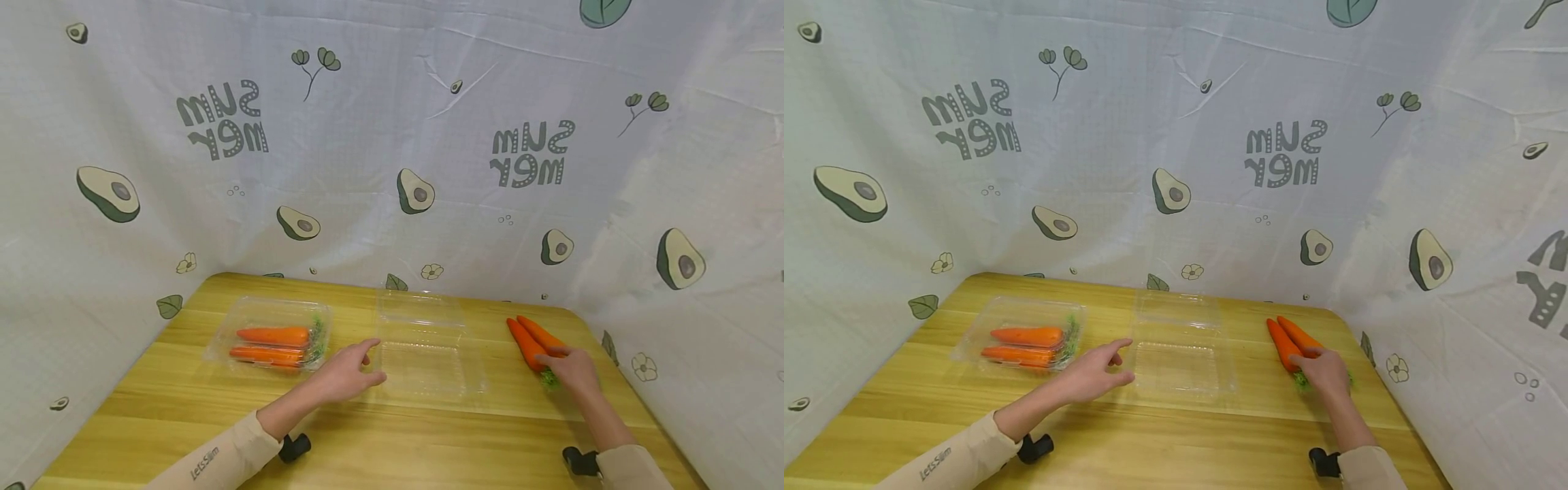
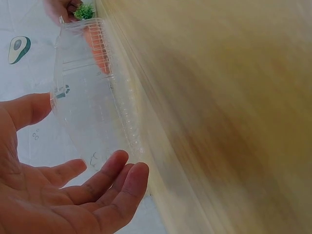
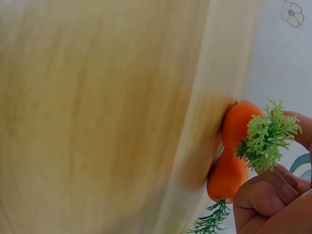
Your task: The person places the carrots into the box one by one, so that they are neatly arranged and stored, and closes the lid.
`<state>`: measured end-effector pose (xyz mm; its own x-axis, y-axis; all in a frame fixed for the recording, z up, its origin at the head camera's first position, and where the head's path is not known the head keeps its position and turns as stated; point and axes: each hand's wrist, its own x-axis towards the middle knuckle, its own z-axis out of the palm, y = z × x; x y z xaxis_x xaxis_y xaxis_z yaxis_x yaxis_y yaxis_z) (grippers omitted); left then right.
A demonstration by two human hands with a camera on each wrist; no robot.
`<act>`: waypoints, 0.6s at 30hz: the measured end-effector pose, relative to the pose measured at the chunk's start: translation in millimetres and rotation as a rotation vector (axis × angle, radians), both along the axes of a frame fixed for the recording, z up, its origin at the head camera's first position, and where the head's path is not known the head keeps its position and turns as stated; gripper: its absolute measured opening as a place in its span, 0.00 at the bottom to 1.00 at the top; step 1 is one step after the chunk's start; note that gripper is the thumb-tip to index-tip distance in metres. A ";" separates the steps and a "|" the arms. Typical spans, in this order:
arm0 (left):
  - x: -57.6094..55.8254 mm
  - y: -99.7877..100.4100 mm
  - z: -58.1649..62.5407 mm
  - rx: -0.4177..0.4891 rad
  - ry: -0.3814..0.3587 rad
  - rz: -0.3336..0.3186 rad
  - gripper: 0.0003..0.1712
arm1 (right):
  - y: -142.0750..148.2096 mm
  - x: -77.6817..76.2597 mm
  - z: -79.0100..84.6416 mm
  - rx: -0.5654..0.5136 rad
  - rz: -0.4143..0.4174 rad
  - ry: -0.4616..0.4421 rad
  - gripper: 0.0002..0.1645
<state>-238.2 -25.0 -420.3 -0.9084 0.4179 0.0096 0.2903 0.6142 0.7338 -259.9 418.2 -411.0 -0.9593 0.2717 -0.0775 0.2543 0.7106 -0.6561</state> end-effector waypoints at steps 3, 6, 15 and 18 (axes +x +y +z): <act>-0.3 0.5 -0.3 -0.002 0.002 0.000 0.43 | 2.2 -0.4 -2.3 0.009 0.013 -0.004 0.46; 0.0 0.8 -1.1 0.000 0.001 0.001 0.43 | 3.3 -1.4 -3.8 0.019 0.017 -0.002 0.45; 0.0 0.2 -0.7 0.001 -0.003 0.003 0.43 | 4.3 -2.6 -5.1 0.035 0.013 -0.001 0.45; -0.8 0.3 -1.7 -0.005 -0.005 0.005 0.43 | 6.6 -3.3 -7.8 0.031 0.005 -0.006 0.46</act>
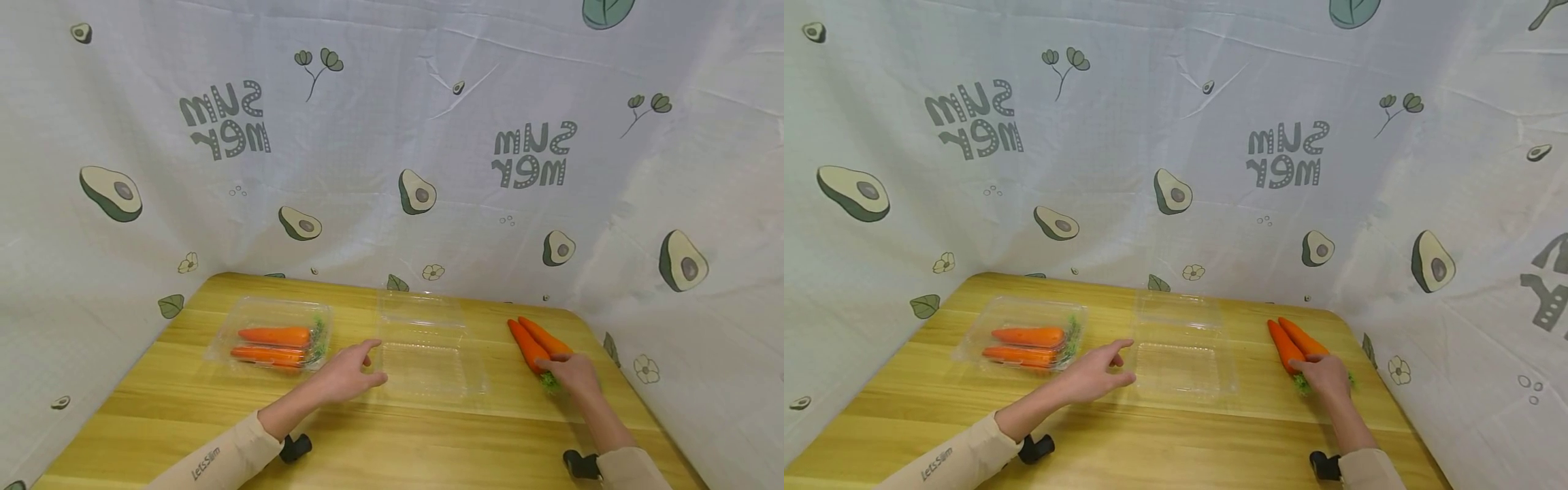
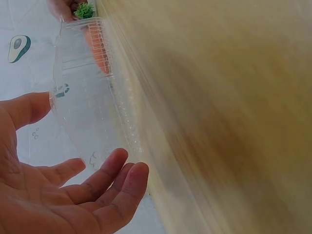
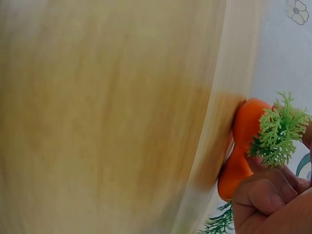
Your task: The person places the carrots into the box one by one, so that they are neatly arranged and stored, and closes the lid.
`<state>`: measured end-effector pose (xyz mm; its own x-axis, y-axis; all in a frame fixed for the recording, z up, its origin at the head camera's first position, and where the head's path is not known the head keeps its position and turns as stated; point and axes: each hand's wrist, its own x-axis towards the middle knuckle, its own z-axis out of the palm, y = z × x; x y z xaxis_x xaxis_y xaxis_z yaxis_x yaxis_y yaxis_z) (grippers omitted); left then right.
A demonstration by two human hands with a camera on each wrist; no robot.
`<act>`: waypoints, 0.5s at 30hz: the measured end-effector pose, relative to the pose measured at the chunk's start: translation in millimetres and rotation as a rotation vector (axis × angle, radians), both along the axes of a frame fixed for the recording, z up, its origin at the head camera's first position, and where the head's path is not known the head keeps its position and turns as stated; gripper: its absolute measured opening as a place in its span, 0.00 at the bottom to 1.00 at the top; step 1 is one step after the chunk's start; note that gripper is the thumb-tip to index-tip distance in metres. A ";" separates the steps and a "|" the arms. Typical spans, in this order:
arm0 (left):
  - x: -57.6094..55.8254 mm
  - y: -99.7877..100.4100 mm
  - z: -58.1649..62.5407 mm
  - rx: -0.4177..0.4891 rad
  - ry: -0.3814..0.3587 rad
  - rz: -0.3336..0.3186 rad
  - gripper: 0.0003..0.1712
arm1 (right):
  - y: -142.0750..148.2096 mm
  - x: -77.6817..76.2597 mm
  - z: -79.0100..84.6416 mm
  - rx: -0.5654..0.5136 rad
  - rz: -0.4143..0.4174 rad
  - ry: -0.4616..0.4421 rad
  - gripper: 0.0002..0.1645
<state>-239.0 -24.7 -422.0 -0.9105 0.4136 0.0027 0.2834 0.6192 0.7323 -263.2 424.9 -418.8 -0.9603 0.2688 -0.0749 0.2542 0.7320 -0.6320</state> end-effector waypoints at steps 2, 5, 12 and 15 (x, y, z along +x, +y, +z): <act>-0.5 0.1 -0.3 -0.001 -0.002 0.000 0.43 | 2.2 -0.4 -2.4 -0.003 -0.003 -0.002 0.47; -1.0 0.2 -1.1 -0.002 -0.003 0.001 0.42 | 4.7 -1.0 -5.6 -0.011 -0.008 -0.002 0.49; -0.9 0.3 -1.8 0.001 -0.006 0.003 0.42 | 5.1 -1.7 -7.4 -0.030 -0.037 -0.012 0.52; -1.2 0.1 -2.2 0.000 -0.004 0.005 0.42 | 4.7 -1.6 -7.5 -0.028 -0.035 -0.016 0.51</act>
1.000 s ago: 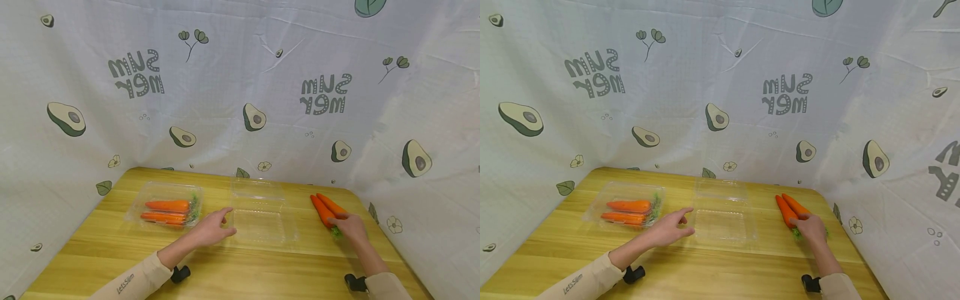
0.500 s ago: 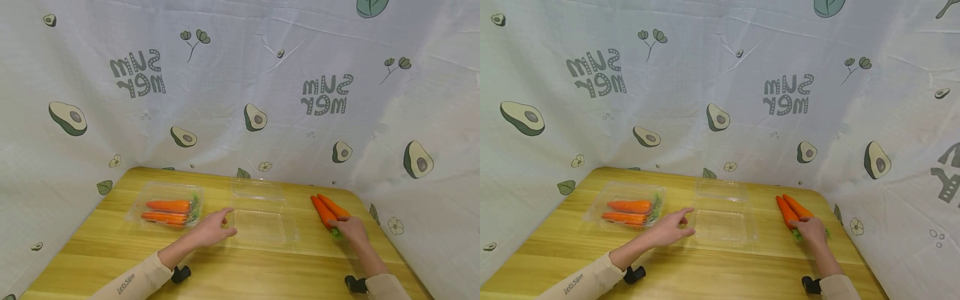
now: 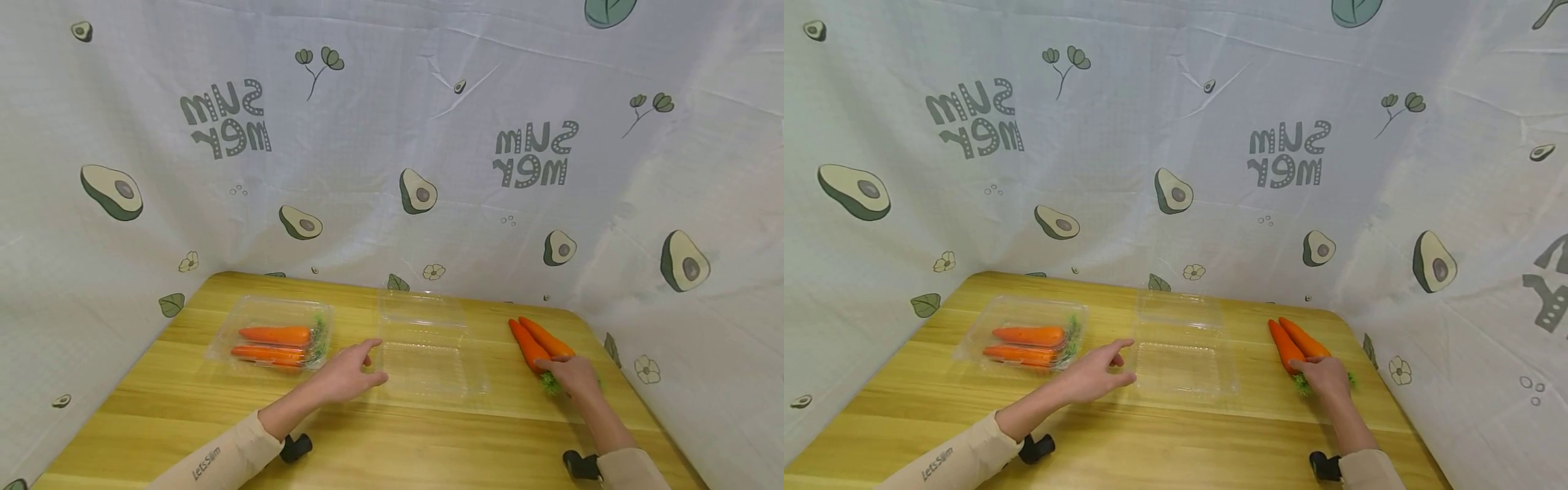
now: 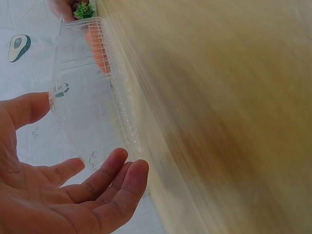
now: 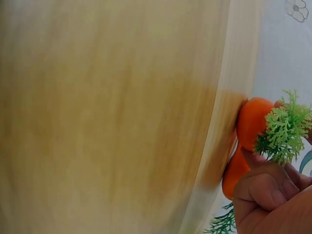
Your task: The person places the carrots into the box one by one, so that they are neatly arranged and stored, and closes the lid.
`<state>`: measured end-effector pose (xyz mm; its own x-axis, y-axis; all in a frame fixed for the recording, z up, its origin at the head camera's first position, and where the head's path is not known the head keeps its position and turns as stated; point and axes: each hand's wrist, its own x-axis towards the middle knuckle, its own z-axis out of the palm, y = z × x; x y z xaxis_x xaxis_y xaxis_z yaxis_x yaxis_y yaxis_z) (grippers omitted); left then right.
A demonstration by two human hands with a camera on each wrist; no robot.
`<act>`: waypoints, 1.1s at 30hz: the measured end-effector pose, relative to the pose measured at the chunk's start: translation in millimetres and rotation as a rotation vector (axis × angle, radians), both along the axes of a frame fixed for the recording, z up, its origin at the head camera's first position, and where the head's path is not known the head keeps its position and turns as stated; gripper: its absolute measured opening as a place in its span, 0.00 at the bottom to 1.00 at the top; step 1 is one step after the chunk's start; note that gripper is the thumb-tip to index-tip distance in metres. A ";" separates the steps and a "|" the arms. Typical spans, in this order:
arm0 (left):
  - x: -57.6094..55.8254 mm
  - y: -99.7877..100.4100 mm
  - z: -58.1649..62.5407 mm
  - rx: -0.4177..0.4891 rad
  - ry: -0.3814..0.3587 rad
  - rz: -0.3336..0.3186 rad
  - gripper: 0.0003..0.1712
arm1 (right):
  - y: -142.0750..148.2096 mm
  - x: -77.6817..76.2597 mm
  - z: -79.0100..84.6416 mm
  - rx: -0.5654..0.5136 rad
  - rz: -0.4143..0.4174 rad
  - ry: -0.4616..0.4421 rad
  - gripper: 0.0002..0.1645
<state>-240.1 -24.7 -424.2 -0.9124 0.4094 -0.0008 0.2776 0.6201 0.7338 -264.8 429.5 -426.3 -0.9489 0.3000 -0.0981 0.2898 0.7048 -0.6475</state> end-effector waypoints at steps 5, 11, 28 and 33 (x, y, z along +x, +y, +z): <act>-0.5 0.1 0.0 0.002 0.001 0.000 0.42 | 0.2 1.1 0.5 0.032 0.025 0.009 0.44; 0.1 -0.5 0.8 0.005 -0.005 0.001 0.42 | 1.0 1.1 -0.2 0.055 0.056 0.013 0.35; 1.1 0.0 -2.3 0.009 0.011 -0.003 0.42 | -2.1 2.7 8.4 0.038 0.066 0.007 0.35; 1.5 0.1 -1.8 0.011 0.013 -0.003 0.42 | -5.0 3.4 16.2 0.055 0.071 0.017 0.39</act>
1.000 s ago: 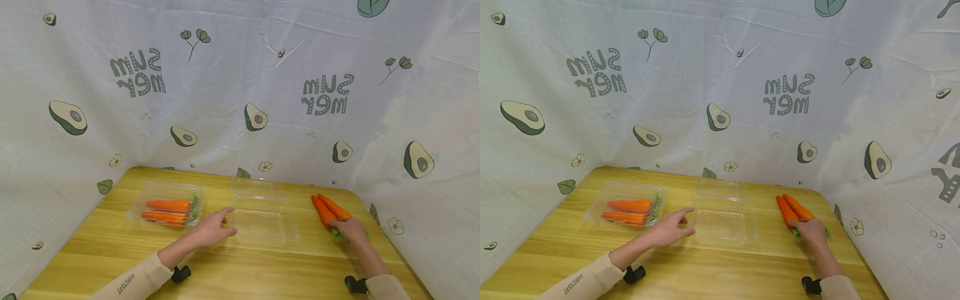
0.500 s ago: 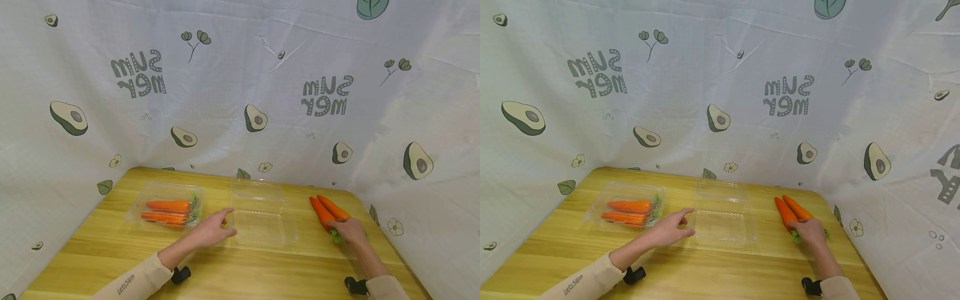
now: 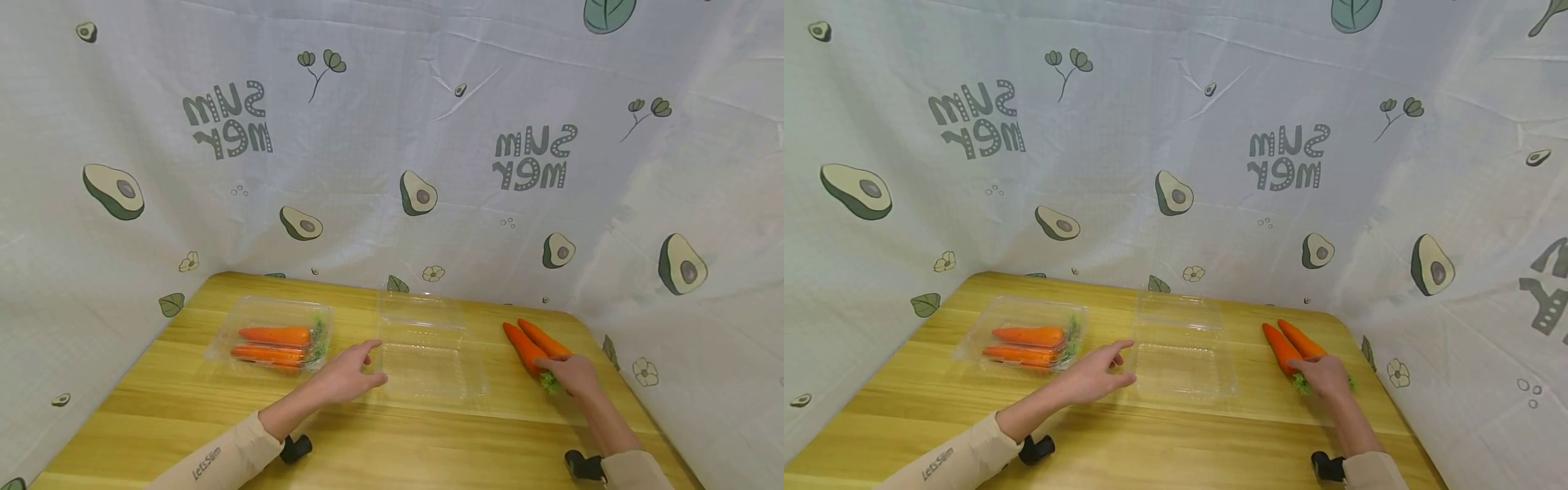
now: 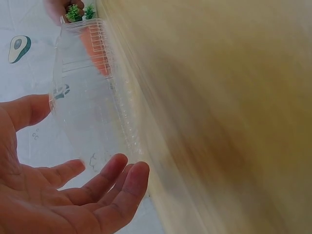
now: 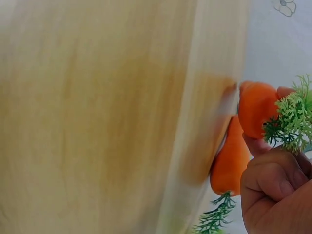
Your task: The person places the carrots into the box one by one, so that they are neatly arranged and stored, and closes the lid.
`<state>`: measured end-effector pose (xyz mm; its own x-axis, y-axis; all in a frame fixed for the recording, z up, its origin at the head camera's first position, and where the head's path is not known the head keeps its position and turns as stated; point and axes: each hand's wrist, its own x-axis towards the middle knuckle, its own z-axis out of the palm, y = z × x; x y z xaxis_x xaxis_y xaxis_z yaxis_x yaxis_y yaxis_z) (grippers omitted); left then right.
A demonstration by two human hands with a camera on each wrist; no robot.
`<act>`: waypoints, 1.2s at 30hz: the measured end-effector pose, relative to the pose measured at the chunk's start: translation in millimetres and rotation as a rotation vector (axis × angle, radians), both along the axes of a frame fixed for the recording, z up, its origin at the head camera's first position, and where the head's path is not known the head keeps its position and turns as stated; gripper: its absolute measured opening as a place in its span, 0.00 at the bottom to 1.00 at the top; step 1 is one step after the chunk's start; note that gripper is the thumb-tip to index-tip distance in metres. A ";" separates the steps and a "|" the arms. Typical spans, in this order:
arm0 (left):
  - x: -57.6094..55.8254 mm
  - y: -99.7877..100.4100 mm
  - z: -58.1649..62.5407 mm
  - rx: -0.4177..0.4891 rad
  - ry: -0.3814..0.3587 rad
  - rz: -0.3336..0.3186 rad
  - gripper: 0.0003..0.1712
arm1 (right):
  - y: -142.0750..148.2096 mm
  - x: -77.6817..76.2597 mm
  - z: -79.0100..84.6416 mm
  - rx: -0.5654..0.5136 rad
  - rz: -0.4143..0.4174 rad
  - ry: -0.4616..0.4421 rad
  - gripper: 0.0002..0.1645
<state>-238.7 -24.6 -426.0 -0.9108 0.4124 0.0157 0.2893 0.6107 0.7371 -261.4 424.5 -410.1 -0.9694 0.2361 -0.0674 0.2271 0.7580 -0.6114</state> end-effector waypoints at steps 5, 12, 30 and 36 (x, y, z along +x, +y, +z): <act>0.0 1.3 0.0 -0.006 0.001 0.002 0.42 | -2.6 1.1 5.2 0.016 0.005 0.017 0.37; -0.4 3.1 0.4 -0.020 0.008 0.001 0.42 | -7.3 2.6 14.1 -0.045 0.013 -0.005 0.47; -1.9 5.9 0.4 -0.034 0.004 -0.005 0.42 | -29.2 11.4 37.4 -0.059 0.145 -0.024 0.49; -1.6 6.1 0.4 -0.035 0.002 -0.003 0.42 | -37.7 12.2 45.6 -0.035 0.181 -0.024 0.46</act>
<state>-240.3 -18.5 -425.7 -0.9097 0.4152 0.0031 0.2924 0.6352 0.7149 -249.2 386.8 -364.5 -0.9938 0.0550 -0.0961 0.1037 0.7664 -0.6340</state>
